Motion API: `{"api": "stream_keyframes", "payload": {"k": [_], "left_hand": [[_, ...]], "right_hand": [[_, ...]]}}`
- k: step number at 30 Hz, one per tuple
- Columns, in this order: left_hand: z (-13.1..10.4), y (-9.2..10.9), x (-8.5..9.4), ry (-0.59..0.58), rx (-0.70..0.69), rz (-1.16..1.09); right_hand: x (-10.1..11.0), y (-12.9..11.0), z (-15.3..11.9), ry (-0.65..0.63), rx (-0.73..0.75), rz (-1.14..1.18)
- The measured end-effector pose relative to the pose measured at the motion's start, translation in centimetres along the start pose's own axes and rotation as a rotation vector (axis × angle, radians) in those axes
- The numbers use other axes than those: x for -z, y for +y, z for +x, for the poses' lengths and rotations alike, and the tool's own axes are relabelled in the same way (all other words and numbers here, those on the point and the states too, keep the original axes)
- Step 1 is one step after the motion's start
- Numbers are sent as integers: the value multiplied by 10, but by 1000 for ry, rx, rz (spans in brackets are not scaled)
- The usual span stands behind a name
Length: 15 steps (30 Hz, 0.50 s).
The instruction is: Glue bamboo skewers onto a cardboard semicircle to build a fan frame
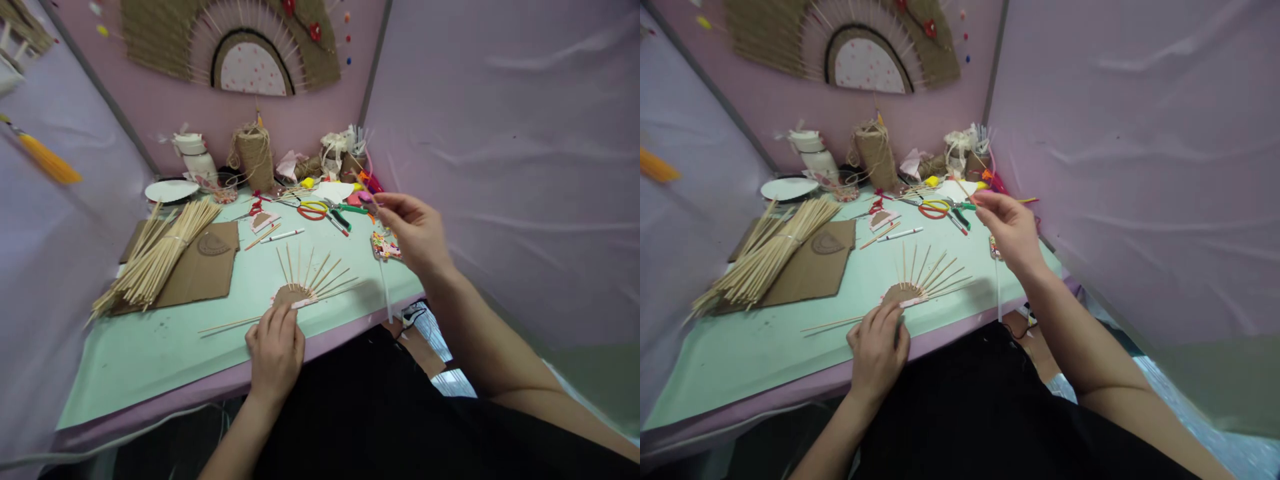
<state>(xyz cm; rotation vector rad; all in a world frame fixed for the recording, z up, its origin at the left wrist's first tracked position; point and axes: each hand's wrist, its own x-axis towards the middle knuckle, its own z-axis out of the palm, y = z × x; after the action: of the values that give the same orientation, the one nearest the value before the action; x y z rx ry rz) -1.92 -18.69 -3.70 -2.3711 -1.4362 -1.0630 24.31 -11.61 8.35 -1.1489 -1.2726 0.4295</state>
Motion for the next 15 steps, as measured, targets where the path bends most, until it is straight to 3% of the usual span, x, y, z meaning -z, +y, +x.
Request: {"api": "stream_keyframes", "payload": {"k": [4,10,13,15], "left_hand": [[0,0,1,-1,8,-10],[1,0,3,-53,21,-1],[1,0,3,-49,25,7],[0,-1,2,-52,30,1]], "right_hand": [[3,27,28,100,-25,-15],[55,18,93,577,447,-42],[82,10,121,660,644,98],[91,-1,136,651,668,215]]}}
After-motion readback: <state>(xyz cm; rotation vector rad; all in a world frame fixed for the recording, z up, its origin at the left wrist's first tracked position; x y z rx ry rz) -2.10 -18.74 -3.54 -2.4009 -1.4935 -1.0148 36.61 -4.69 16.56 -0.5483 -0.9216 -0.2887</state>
